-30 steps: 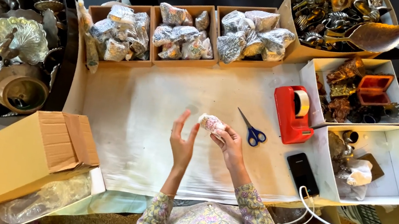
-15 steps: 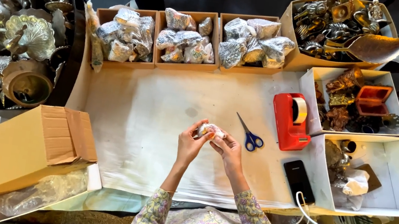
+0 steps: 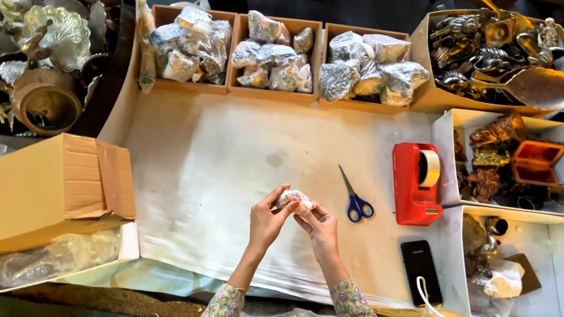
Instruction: Wrapping small metal figurines in plastic and bubble wrap for shipping.
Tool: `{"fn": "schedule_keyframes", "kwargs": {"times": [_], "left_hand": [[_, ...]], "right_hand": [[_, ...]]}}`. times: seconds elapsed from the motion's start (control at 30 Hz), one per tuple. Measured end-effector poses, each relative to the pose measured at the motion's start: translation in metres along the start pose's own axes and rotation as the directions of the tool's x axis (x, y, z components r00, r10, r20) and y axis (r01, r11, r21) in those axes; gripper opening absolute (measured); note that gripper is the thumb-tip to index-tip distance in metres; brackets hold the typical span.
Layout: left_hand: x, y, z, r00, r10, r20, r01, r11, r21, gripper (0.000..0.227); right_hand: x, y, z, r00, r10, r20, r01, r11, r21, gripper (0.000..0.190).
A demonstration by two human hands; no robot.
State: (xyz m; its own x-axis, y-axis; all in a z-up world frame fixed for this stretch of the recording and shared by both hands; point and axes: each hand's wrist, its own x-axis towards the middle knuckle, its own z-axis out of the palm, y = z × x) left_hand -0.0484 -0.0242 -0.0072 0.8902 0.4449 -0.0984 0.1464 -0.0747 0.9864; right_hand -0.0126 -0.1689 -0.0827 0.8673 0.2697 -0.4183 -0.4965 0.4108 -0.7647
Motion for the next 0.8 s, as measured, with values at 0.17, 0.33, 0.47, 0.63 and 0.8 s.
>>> {"fn": "schedule_keyframes", "kwargs": {"times": [0.17, 0.33, 0.47, 0.63, 0.8], "left_hand": [[-0.006, -0.002, -0.003, 0.998, -0.069, -0.006, 0.069, 0.996, 0.055, 0.046], [-0.001, 0.026, -0.014, 0.994, -0.101, 0.051, 0.095, 0.990, 0.107, 0.047], [0.009, 0.019, -0.026, 0.814, 0.580, -0.011, -0.527, 0.747, 0.405, 0.074], [0.028, 0.004, -0.043, 0.741, 0.544, 0.395, -0.672, 0.610, 0.421, 0.038], [0.043, -0.005, -0.049, 0.866, 0.423, 0.268, -0.496, 0.799, 0.340, 0.047]], "right_hand": [[0.000, 0.003, 0.002, 0.999, 0.040, -0.031, -0.039, 0.999, 0.037, 0.031], [0.017, 0.007, 0.006, 0.999, 0.040, -0.030, -0.039, 0.998, 0.045, 0.027], [0.021, -0.002, 0.019, 0.999, 0.001, -0.055, -0.003, 0.999, -0.044, 0.027], [0.026, -0.004, 0.025, 0.996, -0.039, -0.082, 0.030, 0.993, -0.111, 0.029], [0.029, 0.004, 0.028, 1.000, -0.024, -0.020, 0.022, 0.995, -0.102, 0.029]]}}
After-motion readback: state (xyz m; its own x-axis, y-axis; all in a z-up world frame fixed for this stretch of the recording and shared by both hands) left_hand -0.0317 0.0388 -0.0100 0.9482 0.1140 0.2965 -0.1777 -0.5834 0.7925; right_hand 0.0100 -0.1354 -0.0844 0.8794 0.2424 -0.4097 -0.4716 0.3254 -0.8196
